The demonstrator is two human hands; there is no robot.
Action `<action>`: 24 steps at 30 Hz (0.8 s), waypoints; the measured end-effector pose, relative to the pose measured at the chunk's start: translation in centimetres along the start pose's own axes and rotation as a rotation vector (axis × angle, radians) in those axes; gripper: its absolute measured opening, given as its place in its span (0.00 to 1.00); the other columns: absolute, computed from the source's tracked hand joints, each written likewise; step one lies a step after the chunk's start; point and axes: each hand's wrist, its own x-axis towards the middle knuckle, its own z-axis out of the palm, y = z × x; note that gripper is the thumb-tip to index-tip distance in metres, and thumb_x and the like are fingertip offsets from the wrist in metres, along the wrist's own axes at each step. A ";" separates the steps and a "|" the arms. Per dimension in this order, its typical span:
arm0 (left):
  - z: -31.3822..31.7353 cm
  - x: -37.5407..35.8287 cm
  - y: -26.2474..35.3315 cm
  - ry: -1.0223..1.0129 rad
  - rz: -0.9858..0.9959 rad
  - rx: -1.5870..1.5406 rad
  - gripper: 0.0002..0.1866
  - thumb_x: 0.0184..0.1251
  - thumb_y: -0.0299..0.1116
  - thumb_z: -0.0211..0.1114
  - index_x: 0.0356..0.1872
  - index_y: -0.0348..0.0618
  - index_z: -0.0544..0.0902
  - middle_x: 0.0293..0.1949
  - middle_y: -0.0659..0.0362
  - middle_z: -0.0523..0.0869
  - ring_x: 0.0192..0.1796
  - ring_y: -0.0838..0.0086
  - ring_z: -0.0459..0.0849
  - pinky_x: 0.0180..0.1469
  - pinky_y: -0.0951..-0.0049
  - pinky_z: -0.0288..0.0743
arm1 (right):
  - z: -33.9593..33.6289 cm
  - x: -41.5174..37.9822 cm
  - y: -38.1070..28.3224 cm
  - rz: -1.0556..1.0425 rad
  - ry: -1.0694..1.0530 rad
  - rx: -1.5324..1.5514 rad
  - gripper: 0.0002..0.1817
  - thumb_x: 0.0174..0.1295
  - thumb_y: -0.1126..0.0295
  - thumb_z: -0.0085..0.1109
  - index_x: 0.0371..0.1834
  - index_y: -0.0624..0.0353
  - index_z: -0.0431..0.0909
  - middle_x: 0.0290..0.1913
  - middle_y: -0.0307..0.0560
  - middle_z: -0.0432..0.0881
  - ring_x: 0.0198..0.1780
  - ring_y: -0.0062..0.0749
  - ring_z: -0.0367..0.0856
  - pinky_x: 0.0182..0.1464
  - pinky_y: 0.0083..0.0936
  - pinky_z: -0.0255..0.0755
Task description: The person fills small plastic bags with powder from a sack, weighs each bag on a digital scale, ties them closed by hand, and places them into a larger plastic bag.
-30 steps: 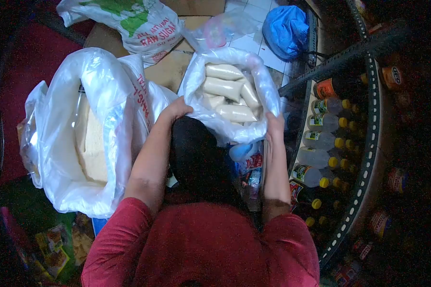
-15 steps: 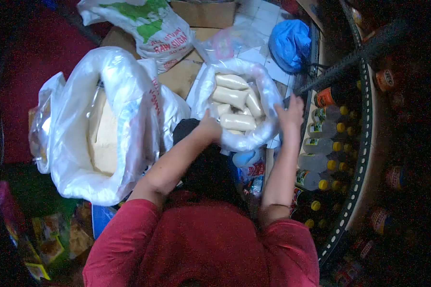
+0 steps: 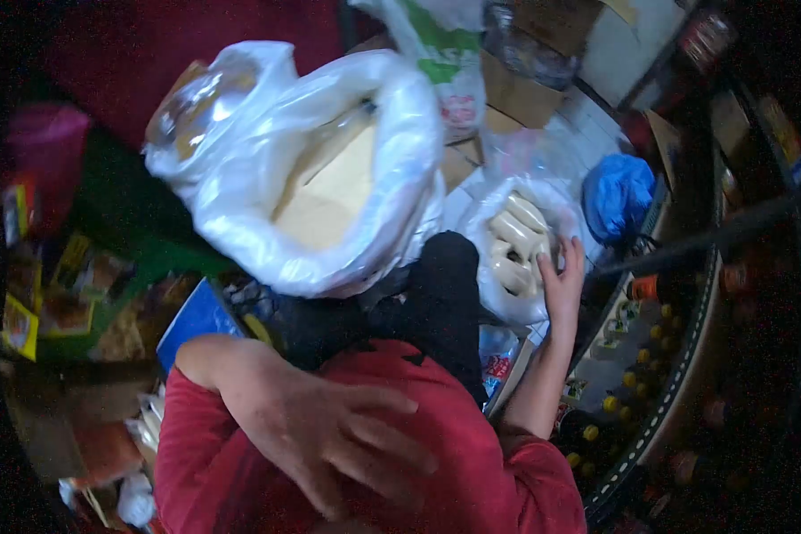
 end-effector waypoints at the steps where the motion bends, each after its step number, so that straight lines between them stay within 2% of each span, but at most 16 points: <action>1: 0.2 -0.6 0.6 0.017 -0.033 0.133 0.11 0.64 0.43 0.58 0.31 0.49 0.80 0.60 0.47 0.71 0.67 0.46 0.63 0.63 0.33 0.49 | 0.3 0.6 -2.7 -0.056 -0.003 0.008 0.28 0.59 0.66 0.64 0.63 0.60 0.70 0.70 0.62 0.60 0.69 0.48 0.63 0.67 0.35 0.59; 2: 0.2 -1.0 1.4 0.034 -0.050 0.153 0.11 0.64 0.43 0.58 0.31 0.49 0.80 0.60 0.47 0.71 0.67 0.46 0.63 0.63 0.33 0.49 | 0.6 1.0 -5.2 -0.130 0.015 0.020 0.26 0.60 0.66 0.63 0.63 0.60 0.71 0.70 0.60 0.60 0.67 0.46 0.66 0.66 0.34 0.61; 4: -0.8 -1.1 2.8 0.243 -0.212 0.305 0.05 0.68 0.36 0.58 0.40 0.51 0.80 0.56 0.50 0.78 0.63 0.46 0.70 0.66 0.34 0.47 | 1.2 2.0 -8.5 -0.178 -0.003 0.008 0.25 0.62 0.65 0.62 0.62 0.59 0.71 0.70 0.59 0.60 0.66 0.44 0.68 0.63 0.34 0.65; 5: -1.1 -1.4 2.7 0.593 -0.072 0.162 0.04 0.64 0.35 0.62 0.35 0.49 0.78 0.48 0.49 0.82 0.53 0.46 0.78 0.65 0.36 0.51 | 1.7 2.6 -10.1 -0.206 -0.038 0.048 0.25 0.62 0.65 0.62 0.62 0.58 0.72 0.71 0.58 0.60 0.66 0.44 0.67 0.61 0.34 0.66; 8: -0.6 -1.0 2.9 0.693 -0.016 0.060 0.07 0.64 0.38 0.61 0.36 0.47 0.80 0.52 0.45 0.77 0.55 0.47 0.77 0.63 0.40 0.55 | 3.3 3.1 -16.2 -0.202 -0.143 0.145 0.24 0.63 0.64 0.61 0.62 0.57 0.72 0.71 0.56 0.60 0.68 0.43 0.65 0.58 0.33 0.70; 10: -0.2 -0.6 2.8 0.777 0.073 -0.063 0.11 0.64 0.42 0.60 0.38 0.46 0.82 0.56 0.40 0.73 0.57 0.48 0.75 0.61 0.44 0.60 | 4.7 2.9 -19.0 -0.251 -0.233 0.126 0.24 0.63 0.65 0.61 0.62 0.57 0.72 0.71 0.57 0.60 0.70 0.45 0.62 0.62 0.35 0.67; 12: 0.2 -0.2 2.6 0.821 0.184 -0.163 0.15 0.65 0.46 0.59 0.39 0.45 0.83 0.60 0.36 0.69 0.59 0.48 0.74 0.58 0.47 0.65 | 6.8 3.6 -19.0 -0.480 -0.223 0.010 0.24 0.62 0.64 0.61 0.61 0.58 0.73 0.71 0.57 0.60 0.71 0.47 0.60 0.67 0.37 0.61; 13: 0.2 0.0 2.5 0.834 0.244 -0.223 0.18 0.65 0.48 0.59 0.40 0.44 0.84 0.62 0.34 0.67 0.60 0.49 0.73 0.57 0.49 0.68 | 7.3 3.1 -20.4 -0.461 -0.269 0.057 0.24 0.61 0.63 0.62 0.60 0.59 0.73 0.71 0.59 0.60 0.71 0.49 0.60 0.70 0.37 0.55; 14: 0.2 0.2 2.2 0.846 0.307 -0.299 0.20 0.65 0.49 0.58 0.41 0.43 0.85 0.64 0.31 0.64 0.61 0.49 0.72 0.56 0.51 0.70 | 7.9 3.0 -21.0 -0.491 -0.294 0.060 0.25 0.60 0.62 0.63 0.59 0.60 0.74 0.70 0.60 0.61 0.71 0.50 0.60 0.69 0.37 0.56; 15: -1.7 1.7 2.5 0.810 0.472 -0.108 0.17 0.67 0.40 0.55 0.34 0.34 0.83 0.56 0.33 0.71 0.53 0.49 0.76 0.52 0.62 0.74 | 8.6 2.8 -21.3 -0.509 -0.318 0.059 0.25 0.59 0.61 0.63 0.58 0.61 0.74 0.69 0.62 0.62 0.70 0.51 0.61 0.69 0.37 0.56; 16: -2.2 2.0 4.2 0.802 0.494 -0.138 0.17 0.67 0.40 0.55 0.34 0.34 0.83 0.56 0.33 0.71 0.53 0.49 0.76 0.52 0.62 0.74 | 9.1 2.8 -21.8 -0.512 -0.359 0.055 0.25 0.60 0.61 0.63 0.59 0.59 0.74 0.70 0.60 0.61 0.71 0.50 0.60 0.70 0.37 0.55; 18: -2.4 1.3 6.9 0.903 -0.026 -0.004 0.20 0.68 0.39 0.54 0.39 0.26 0.80 0.51 0.40 0.75 0.47 0.54 0.79 0.52 0.67 0.74 | 9.7 3.0 -22.9 -0.549 -0.398 0.014 0.25 0.61 0.60 0.62 0.59 0.59 0.74 0.70 0.59 0.61 0.72 0.50 0.59 0.70 0.37 0.55; 22: -1.8 0.1 5.3 0.797 0.162 -0.236 0.24 0.67 0.44 0.53 0.41 0.25 0.79 0.54 0.38 0.72 0.51 0.52 0.73 0.54 0.62 0.67 | 11.0 4.3 -27.2 -0.664 -0.425 0.065 0.25 0.61 0.57 0.61 0.58 0.59 0.74 0.69 0.63 0.61 0.69 0.56 0.63 0.66 0.38 0.61; 23: -1.6 -0.5 5.1 0.772 0.212 -0.287 0.26 0.66 0.46 0.53 0.42 0.25 0.79 0.54 0.37 0.71 0.53 0.51 0.71 0.55 0.61 0.65 | 11.7 4.6 -28.0 -0.752 -0.387 0.068 0.26 0.61 0.56 0.61 0.57 0.59 0.75 0.68 0.63 0.63 0.67 0.57 0.65 0.65 0.38 0.62; 24: -1.4 -0.9 5.1 0.754 0.255 -0.322 0.27 0.66 0.47 0.53 0.43 0.25 0.78 0.55 0.37 0.70 0.54 0.50 0.70 0.56 0.59 0.63 | 11.6 4.8 -28.4 -0.736 -0.378 0.057 0.26 0.61 0.56 0.61 0.57 0.59 0.75 0.68 0.63 0.63 0.67 0.57 0.65 0.65 0.38 0.62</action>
